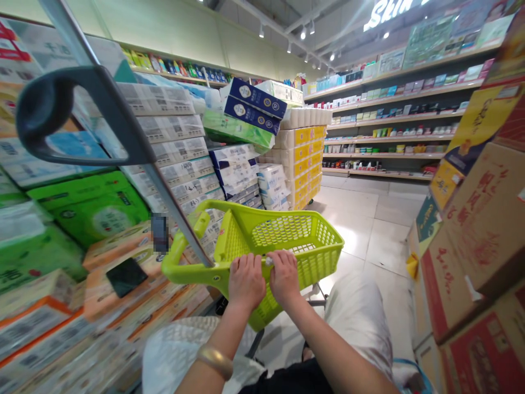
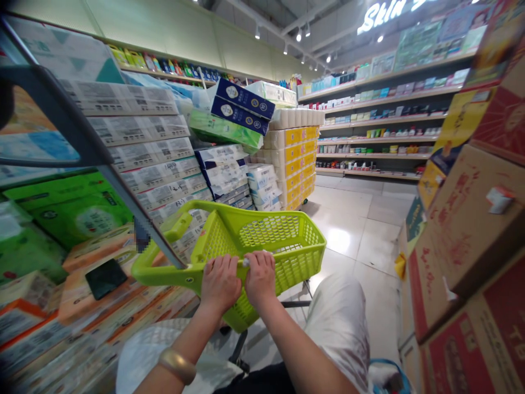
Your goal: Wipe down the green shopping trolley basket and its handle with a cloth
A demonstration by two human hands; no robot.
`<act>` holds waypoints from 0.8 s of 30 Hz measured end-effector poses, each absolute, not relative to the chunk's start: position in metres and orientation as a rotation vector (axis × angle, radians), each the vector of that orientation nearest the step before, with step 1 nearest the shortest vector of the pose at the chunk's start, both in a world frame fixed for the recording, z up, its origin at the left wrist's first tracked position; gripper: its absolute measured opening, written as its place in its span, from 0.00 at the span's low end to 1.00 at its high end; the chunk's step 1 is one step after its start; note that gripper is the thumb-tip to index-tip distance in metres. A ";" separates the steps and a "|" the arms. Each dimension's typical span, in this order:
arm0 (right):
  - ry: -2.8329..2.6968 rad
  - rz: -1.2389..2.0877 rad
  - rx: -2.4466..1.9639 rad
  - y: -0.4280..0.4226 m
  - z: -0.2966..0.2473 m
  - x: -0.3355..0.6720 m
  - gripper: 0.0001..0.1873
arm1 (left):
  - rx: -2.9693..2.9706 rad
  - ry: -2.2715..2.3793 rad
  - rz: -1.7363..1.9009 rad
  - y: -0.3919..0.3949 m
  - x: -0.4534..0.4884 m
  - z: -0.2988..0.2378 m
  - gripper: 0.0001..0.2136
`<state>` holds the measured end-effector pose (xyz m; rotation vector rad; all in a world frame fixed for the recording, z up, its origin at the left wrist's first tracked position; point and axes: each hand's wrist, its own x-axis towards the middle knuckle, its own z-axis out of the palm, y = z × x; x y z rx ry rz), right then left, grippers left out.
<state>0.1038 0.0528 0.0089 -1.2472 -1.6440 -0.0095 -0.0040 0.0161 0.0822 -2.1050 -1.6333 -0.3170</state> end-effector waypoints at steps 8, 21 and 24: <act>-1.595 -0.110 -1.333 0.063 -0.008 0.161 0.18 | -2.131 -1.624 -0.326 0.018 -0.011 0.077 0.14; -1.754 0.004 -1.215 0.054 0.009 0.121 0.18 | -2.120 -1.609 -0.325 0.018 -0.006 0.078 0.13; -1.655 -0.057 -1.338 0.061 -0.002 0.158 0.16 | -2.105 -1.618 -0.320 0.017 -0.004 0.079 0.16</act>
